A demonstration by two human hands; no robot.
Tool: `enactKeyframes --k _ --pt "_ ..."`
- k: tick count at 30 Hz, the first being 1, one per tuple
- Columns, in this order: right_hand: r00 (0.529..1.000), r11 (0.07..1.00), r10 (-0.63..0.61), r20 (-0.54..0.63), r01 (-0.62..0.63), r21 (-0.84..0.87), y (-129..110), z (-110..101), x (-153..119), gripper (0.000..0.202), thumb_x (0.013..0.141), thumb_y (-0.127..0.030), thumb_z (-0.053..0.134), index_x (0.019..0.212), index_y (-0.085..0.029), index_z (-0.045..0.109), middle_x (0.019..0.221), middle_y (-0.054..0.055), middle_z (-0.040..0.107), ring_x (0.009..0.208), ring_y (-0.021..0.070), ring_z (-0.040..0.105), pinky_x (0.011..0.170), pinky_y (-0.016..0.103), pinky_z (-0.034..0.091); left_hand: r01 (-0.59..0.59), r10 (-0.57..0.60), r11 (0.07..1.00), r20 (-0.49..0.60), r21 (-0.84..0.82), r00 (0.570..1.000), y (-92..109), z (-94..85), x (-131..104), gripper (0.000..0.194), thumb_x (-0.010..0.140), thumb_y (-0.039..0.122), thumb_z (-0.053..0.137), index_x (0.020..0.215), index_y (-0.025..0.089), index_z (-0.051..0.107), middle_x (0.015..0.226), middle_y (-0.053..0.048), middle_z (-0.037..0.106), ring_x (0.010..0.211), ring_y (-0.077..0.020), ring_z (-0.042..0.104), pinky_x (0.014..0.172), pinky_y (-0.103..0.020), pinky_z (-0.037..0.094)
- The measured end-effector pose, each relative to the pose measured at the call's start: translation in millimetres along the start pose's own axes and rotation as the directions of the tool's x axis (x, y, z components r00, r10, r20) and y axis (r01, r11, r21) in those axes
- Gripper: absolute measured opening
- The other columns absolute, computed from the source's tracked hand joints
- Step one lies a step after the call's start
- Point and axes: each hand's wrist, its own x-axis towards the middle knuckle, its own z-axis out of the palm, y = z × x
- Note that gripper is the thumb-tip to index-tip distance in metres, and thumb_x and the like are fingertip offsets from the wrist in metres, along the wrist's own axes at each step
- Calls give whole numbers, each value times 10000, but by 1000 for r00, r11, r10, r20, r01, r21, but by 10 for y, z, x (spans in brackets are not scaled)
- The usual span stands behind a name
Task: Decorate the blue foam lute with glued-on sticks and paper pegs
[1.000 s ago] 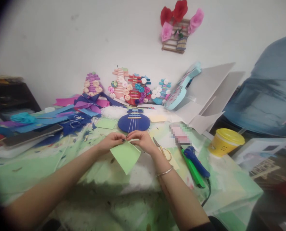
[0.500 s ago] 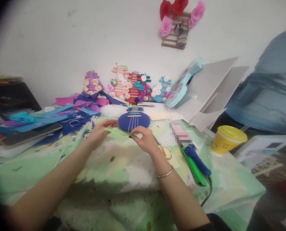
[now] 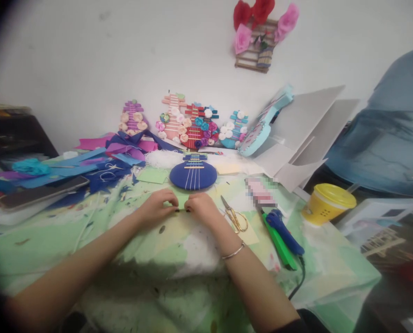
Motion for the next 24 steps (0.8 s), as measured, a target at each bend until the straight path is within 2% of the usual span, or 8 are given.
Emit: enactKeyframes --k 4,8,13,20,24 --pt "998 995 60 5 -59 -78 -29 26 9 209 735 -63 485 736 -180 658 717 36 626 710 143 529 605 242 289 -74 67 992 73 105 995 -30 77 -36 101 784 133 516 729 167 593 750 -29 567 776 -156 507 713 -269 395" --pt "988 983 152 -25 -154 -98 -63 57 0 200 717 -58 488 805 -182 618 748 30 629 717 151 526 608 249 276 -143 132 960 59 241 989 -3 92 -55 175 848 163 434 748 160 577 788 -52 537 802 -168 480 714 -277 388" --pt "988 983 150 -31 -153 -105 -82 79 -21 181 725 -47 477 747 -186 590 699 18 596 688 151 502 614 261 262 -168 131 902 117 399 984 37 124 -70 190 868 164 397 739 160 537 761 -52 507 738 -175 444 676 -297 368" --pt "974 979 201 -107 -203 -16 -17 172 -24 214 691 0 467 674 -168 599 747 56 575 782 178 475 676 250 310 13 -25 976 52 218 998 -57 179 -120 147 830 104 393 743 169 491 772 -43 504 795 -180 461 722 -292 386" --pt "970 973 227 -90 -222 61 9 195 -32 230 688 7 445 694 -162 601 730 51 570 752 165 484 670 238 327 85 -97 980 60 179 994 -122 225 -110 133 813 102 407 744 170 498 758 -44 523 787 -189 465 728 -305 386"
